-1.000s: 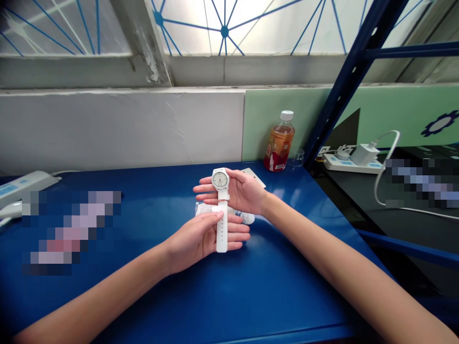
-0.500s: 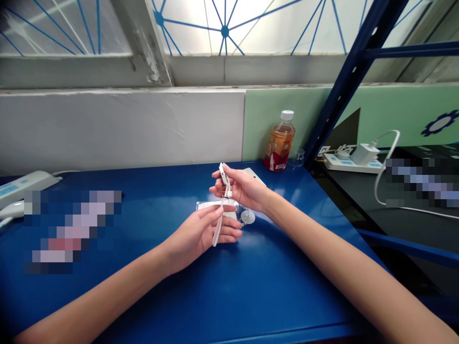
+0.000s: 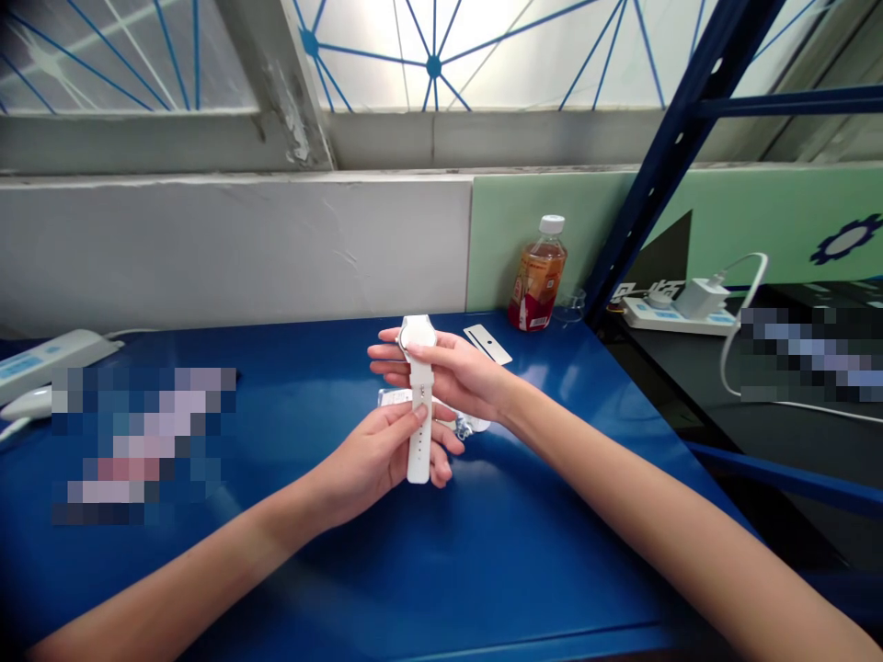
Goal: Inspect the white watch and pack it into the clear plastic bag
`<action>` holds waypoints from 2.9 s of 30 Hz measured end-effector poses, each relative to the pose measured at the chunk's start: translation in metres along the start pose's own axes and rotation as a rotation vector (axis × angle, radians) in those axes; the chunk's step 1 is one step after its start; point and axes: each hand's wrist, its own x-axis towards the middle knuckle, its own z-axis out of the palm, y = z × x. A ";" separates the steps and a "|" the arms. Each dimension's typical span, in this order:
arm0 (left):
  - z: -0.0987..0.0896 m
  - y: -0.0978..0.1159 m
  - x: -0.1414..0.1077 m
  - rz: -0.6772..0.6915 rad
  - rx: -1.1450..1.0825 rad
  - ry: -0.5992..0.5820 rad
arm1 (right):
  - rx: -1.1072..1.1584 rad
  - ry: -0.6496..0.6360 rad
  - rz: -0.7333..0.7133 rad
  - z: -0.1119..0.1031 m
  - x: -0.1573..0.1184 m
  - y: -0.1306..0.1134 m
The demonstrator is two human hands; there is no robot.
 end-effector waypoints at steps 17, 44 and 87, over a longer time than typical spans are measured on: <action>0.000 -0.004 0.000 -0.048 0.008 -0.033 | -0.038 0.008 0.087 -0.013 0.000 -0.001; 0.005 0.007 -0.002 -0.100 -0.030 0.019 | 0.091 0.025 0.144 -0.007 0.000 -0.008; -0.001 0.005 -0.003 0.131 0.139 0.065 | -0.695 0.233 -0.300 0.004 -0.004 -0.004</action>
